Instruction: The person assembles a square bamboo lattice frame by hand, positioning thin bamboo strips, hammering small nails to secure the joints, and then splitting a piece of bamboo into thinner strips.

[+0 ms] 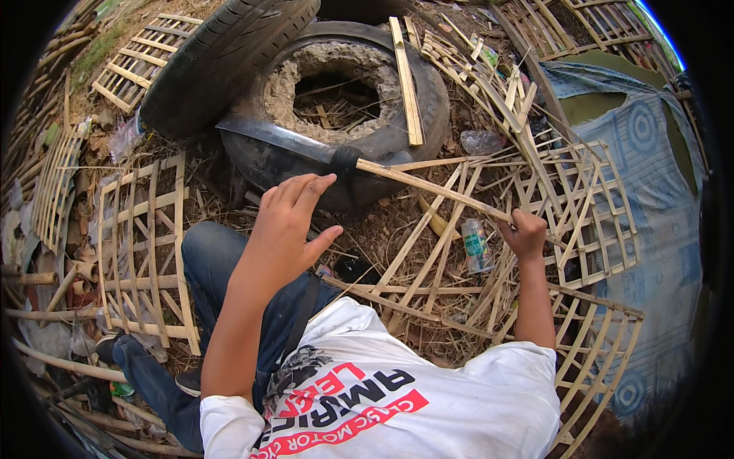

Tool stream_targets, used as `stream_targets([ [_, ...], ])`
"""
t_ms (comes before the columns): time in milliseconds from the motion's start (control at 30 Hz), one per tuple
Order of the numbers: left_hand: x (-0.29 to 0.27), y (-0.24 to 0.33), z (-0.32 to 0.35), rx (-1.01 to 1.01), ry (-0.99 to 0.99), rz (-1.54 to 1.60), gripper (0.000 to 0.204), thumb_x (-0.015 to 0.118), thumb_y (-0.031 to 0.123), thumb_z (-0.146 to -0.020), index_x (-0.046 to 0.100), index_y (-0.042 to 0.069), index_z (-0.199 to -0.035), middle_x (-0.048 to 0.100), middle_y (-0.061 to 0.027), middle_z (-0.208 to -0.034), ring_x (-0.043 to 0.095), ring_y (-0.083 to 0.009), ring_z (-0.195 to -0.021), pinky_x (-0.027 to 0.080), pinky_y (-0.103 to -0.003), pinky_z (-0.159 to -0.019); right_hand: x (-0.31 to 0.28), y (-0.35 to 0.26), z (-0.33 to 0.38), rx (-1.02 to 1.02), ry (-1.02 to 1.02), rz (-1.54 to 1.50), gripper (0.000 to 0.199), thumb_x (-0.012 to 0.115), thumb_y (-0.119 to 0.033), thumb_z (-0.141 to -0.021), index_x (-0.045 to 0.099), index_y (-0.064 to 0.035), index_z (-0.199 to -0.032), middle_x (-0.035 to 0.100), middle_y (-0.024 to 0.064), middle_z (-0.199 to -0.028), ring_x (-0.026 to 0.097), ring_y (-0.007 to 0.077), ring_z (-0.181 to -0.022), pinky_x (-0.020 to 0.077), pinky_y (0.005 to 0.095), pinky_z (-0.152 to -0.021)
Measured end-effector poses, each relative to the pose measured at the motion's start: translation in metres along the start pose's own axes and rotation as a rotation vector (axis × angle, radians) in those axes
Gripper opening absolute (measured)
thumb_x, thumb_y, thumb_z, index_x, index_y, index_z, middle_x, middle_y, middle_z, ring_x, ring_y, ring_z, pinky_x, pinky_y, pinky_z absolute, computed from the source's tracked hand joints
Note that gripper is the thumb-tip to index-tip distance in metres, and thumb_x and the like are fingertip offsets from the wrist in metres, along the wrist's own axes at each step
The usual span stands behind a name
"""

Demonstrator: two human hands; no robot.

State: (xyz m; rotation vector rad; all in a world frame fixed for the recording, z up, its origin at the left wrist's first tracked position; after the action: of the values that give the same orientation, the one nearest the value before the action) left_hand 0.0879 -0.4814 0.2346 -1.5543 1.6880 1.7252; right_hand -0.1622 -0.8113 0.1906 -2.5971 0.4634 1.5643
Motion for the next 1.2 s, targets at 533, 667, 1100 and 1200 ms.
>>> stream_targets([
  [533,0.052,-0.069,0.016,-0.403,-0.216,0.6,0.072,0.077,0.014,-0.076,0.042,0.012,-0.139,0.057,-0.0108,-0.123,0.054,-0.023,-0.117,0.043,-0.036,-0.094,0.026,0.005,0.014,0.108,-0.201,-0.151,0.06,0.072,-0.056,-0.076,0.044,-0.0049,-0.058,0.048,0.0115,-0.054,0.052,0.0298,-0.049,0.0415,0.038,-0.048],
  [667,0.041,-0.122,0.062,-0.571,-0.182,0.78,0.074,0.077,0.01,-0.075,0.041,0.012,-0.14,0.056,-0.0077,-0.124,0.053,-0.0203,-0.117,0.042,-0.035,-0.094,0.058,0.021,0.042,0.437,-0.725,-0.264,0.059,0.07,-0.057,-0.075,0.07,0.0002,-0.086,0.066,0.0211,-0.079,0.065,0.0359,-0.076,0.0507,0.0421,-0.069],
  [1100,-0.013,-0.175,0.132,-0.697,0.097,0.858,0.074,0.076,0.014,-0.076,0.04,0.005,-0.14,0.056,-0.0093,-0.12,0.052,-0.0219,-0.114,0.041,-0.033,-0.098,0.148,0.019,0.055,0.754,-0.953,-0.549,0.054,0.062,-0.044,-0.09,0.065,0.003,-0.115,0.068,0.0206,-0.105,0.066,0.0273,-0.096,0.0509,0.0371,-0.084],
  [1200,-0.01,-0.176,0.138,-0.712,0.091,0.87,0.073,0.075,0.014,-0.076,0.04,0.005,-0.14,0.056,-0.0097,-0.12,0.053,-0.022,-0.114,0.041,-0.033,-0.099,0.16,0.003,0.058,0.654,-0.872,-0.474,0.045,0.067,-0.038,-0.087,0.066,-0.0012,-0.112,0.069,0.0172,-0.098,0.067,0.0288,-0.091,0.0518,0.0393,-0.081],
])
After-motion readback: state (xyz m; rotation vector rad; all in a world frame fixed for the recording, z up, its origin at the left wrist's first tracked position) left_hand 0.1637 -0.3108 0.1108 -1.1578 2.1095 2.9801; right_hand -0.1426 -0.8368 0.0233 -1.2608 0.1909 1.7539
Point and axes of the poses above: each hand's wrist, its own z-axis away from the middle knuckle, its own x-axis out of the palm, y = z × x, the point moved 6 cm from there along -z, towards the middle knuckle
